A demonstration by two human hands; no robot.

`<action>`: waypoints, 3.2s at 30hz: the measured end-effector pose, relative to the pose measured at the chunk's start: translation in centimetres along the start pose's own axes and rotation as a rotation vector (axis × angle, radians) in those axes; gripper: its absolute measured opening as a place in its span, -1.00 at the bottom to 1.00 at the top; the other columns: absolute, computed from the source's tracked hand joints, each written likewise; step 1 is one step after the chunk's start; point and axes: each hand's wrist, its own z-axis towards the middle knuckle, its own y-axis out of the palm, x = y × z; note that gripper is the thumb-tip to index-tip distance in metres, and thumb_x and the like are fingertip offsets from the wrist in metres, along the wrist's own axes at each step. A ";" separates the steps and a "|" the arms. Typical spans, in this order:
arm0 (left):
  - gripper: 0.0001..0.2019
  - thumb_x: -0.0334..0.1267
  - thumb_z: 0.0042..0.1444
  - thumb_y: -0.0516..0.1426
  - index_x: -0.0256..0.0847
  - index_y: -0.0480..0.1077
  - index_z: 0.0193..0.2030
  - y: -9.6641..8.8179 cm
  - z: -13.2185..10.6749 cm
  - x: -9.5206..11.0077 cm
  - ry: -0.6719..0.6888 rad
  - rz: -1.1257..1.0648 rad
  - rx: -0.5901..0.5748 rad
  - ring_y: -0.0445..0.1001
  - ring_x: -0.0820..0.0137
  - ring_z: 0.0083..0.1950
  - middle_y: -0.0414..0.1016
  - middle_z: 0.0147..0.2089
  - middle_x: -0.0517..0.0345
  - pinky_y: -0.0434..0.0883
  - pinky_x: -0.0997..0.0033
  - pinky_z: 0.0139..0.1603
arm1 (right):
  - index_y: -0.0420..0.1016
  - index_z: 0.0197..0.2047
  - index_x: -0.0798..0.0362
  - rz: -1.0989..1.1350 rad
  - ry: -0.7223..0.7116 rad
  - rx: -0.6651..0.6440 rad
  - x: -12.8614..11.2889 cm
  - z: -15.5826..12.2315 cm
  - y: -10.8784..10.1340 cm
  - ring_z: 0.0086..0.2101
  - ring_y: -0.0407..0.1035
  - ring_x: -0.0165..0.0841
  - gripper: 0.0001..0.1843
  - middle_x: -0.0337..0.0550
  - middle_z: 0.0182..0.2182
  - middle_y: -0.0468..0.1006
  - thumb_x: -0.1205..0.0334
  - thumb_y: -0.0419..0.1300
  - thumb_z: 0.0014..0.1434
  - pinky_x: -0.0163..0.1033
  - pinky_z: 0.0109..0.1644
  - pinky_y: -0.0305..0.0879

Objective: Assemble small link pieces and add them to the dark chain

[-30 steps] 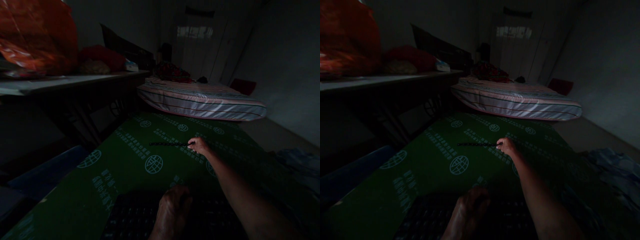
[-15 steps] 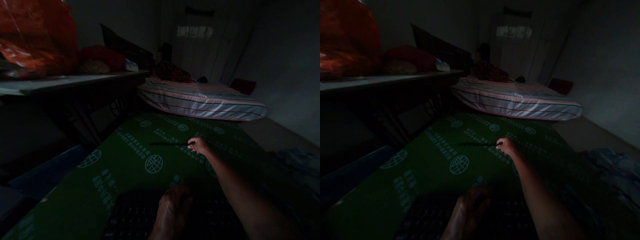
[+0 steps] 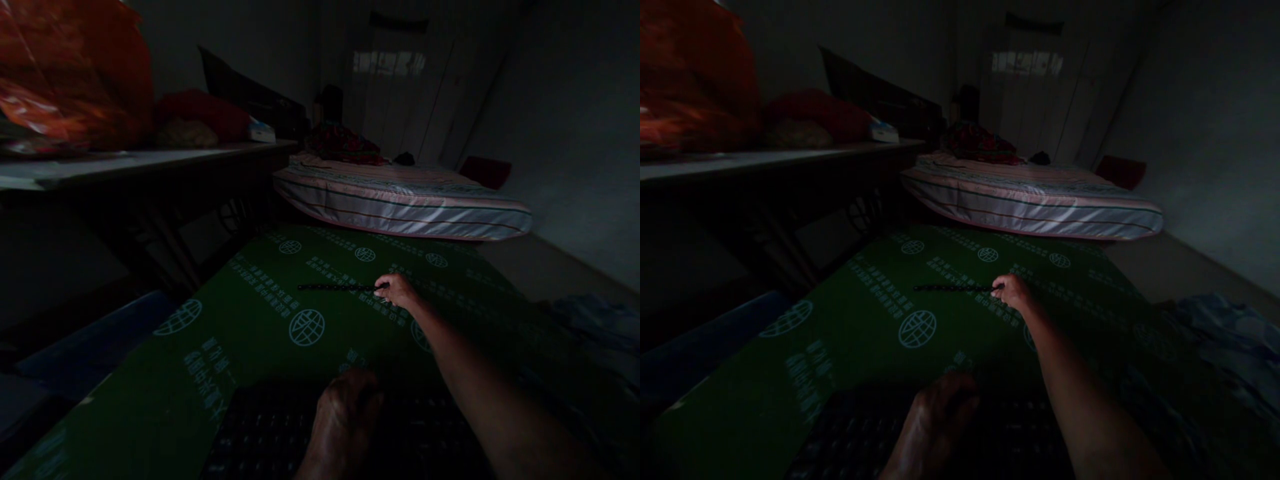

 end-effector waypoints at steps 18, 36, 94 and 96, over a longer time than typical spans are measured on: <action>-0.86 -0.37 0.02 0.06 -0.18 0.45 -0.32 0.1 0.0 -0.3 -0.026 0.028 -0.049 0.49 0.37 -0.28 0.53 -0.32 0.15 0.37 0.47 -0.21 | 0.50 -0.21 0.13 0.006 -0.001 -0.012 -0.3 -0.2 -0.2 -0.77 0.12 -0.60 -0.77 -0.40 -0.78 0.28 0.38 0.27 -0.01 -0.52 -0.73 0.03; -0.86 -0.34 0.03 0.06 -0.16 0.44 -0.31 0.2 0.1 -0.6 0.023 0.018 -0.019 0.50 0.37 -0.28 0.54 -0.32 0.17 0.37 0.48 -0.24 | 0.44 -0.17 0.19 0.227 0.042 0.044 -0.7 -1.7 -1.2 -0.77 0.18 -0.57 -0.77 -0.38 -0.75 0.34 0.40 0.23 0.04 -0.50 -0.72 0.13; -0.85 -0.35 -0.14 0.25 -0.27 0.42 -0.37 -0.1 1.1 -0.7 -0.183 -0.853 0.213 0.50 0.42 -0.25 0.56 -0.36 0.18 0.37 0.41 -0.07 | 0.38 -0.52 0.10 0.191 -0.070 -0.195 -5.3 -21.0 -1.5 -0.79 0.15 -0.56 -0.68 -0.31 -0.74 0.39 0.02 0.12 0.09 -0.46 -0.68 0.04; -0.86 -0.36 -0.15 0.25 -0.27 0.42 -0.39 -0.1 1.1 -0.5 -0.183 -0.868 0.212 0.50 0.43 -0.26 0.56 -0.37 0.19 0.37 0.42 -0.08 | 0.37 -0.52 0.09 0.170 -0.070 -0.199 -5.4 -21.1 -1.3 -0.78 0.15 -0.55 -0.69 -0.32 -0.75 0.37 0.04 0.12 0.09 -0.46 -0.67 0.05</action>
